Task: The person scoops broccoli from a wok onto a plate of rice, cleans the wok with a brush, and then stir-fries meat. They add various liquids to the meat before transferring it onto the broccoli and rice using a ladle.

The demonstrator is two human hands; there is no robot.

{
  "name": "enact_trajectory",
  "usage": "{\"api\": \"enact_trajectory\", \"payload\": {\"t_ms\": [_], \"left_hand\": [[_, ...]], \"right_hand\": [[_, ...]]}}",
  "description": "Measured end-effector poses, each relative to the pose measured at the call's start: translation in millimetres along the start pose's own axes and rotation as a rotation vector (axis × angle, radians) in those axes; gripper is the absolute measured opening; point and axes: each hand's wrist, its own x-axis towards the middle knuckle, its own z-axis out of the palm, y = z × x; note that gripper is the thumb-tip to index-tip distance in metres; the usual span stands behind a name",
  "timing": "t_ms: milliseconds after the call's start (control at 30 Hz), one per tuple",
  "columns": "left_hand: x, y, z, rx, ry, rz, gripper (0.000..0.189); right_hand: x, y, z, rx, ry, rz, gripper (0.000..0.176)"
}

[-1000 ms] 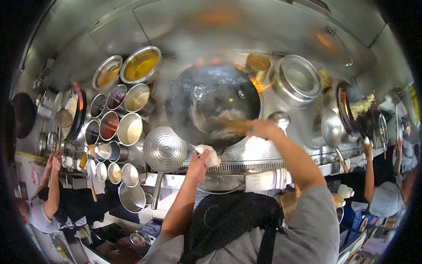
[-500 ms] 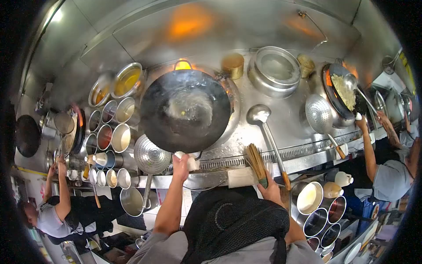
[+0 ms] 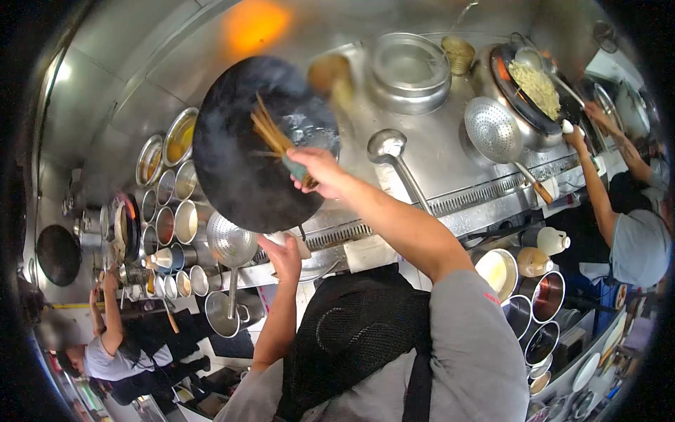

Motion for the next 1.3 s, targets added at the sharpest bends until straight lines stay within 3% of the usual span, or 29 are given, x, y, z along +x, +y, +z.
{"api": "enact_trajectory", "payload": {"t_ms": [33, 100, 133, 200, 267, 333, 367, 400, 467, 533, 600, 667, 700, 733, 767, 800, 833, 867, 900, 933, 1033, 1067, 1100, 1133, 1167, 1200, 1233, 1300], "left_hand": [[-4, -1, -2, 0.102, -0.011, 0.1, 0.067], [-8, -13, -7, 0.136, -0.06, 0.121, 0.07], [-7, -18, -6, 0.162, -0.12, 0.154, 0.074], [4, -15, -13, 0.163, -0.188, 0.151, 0.082], [14, -11, -14, 0.187, -0.179, 0.247, 0.083], [23, -15, -12, 0.175, -0.179, 0.296, 0.08], [27, -15, -11, 0.156, -0.139, 0.277, 0.078], [33, -18, -10, 0.137, -0.097, 0.259, 0.076], [41, -29, -13, 0.127, -0.052, 0.196, 0.069], [48, -24, -20, -0.024, -0.055, 0.045, 0.065], [49, -40, -19, -0.046, -0.038, -0.025, 0.062], [56, -67, -15, -0.069, -0.008, -0.097, 0.06], [60, -84, -14, -0.212, -0.05, -0.255, 0.056], [64, -102, -12, -0.358, -0.087, -0.413, 0.052], [67, -118, -8, -0.399, -0.055, -0.518, 0.034], [70, -118, -10, -0.404, -0.032, -0.53, 0.034], [74, -116, -14, -0.57, -0.082, -0.679, 0.03], [76, -116, -18, -0.74, -0.132, -0.824, 0.026], [69, -143, -5, -0.625, -0.1, -0.815, 0.021], [66, -125, -9, -0.729, -0.12, -0.808, 0.022], [75, -101, -28, -1.055, -0.347, -1.042, 0.022], [78, -101, -33, -1.165, -0.402, -1.105, 0.022], [79, -113, -28, -1.19, -0.462, -1.103, 0.021], [77, -132, -18, -1.211, -0.516, -1.101, 0.021], [74, -144, -7, -1.066, -0.474, -0.996, 0.021], [71, -146, 0, -0.914, -0.438, -0.903, 0.022], [63, -149, 6, -0.748, -0.451, -0.755, 0.037], [38, -137, -4, -0.512, -0.367, -0.481, 0.061]], "right_hand": [[-9, -6, -3, 0.059, 0.012, -0.013, 0.032], [-40, -17, -23, 0.111, -0.072, -0.016, 0.033], [-60, -30, -26, 0.17, 0.012, 0.073, 0.032], [-81, -40, -44, 0.251, -0.14, 0.088, 0.03], [-80, -29, -32, 0.184, -0.07, -0.012, 0.04], [-70, 11, -2, -0.363, 0.191, -0.145, 0.054], [-74, 30, 4, -0.638, 0.071, -0.169, 0.065], [-74, 59, -14, -0.634, 0.082, -0.181, 0.065], [-58, 120, -74, -1.442, 0.004, -0.594, 0.066], [-44, 106, -134, -1.731, 0.311, -0.14, 0.066], [-27, 35, -161, -1.675, 0.379, -0.191, 0.065], [-20, -26, -142, -1.758, 0.473, -0.437, 0.066], [-23, -49, -126, -1.812, 0.55, -0.567, 0.067], [-31, -70, -109, -1.743, 0.571, -0.814, 0.07], [-39, -91, -89, -1.655, 0.578, -1.06, 0.073], [-60, -110, -57, -1.556, 0.638, -0.971, 0.077], [-83, -119, -28, -1.456, 0.694, -0.877, 0.081], [-98, -122, -13, -1.356, 0.654, -0.923, 0.083], [-111, -120, -9, -1.255, 0.613, -0.965, 0.086], [-121, -110, -11, -1.279, 0.663, -0.906, 0.088], [-144, -36, -38, -1.325, 0.674, -0.758, 0.086], [-148, 8, -54, -1.496, 0.679, -0.884, 0.084], [-160, 57, -82, -1.307, 0.68, -0.581, 0.085], [-177, 111, -124, -1.512, 0.67, -0.467, 0.087], [-192, 112, -86, -1.58, 0.682, 0.229, 0.094], [-198, 165, -173, -1.656, 0.591, 0.402, 0.1], [-215, 211, -257, -1.473, 0.529, -0.025, 0.106], [-203, 183, -209, -1.535, 0.567, -0.315, 0.095]]}}
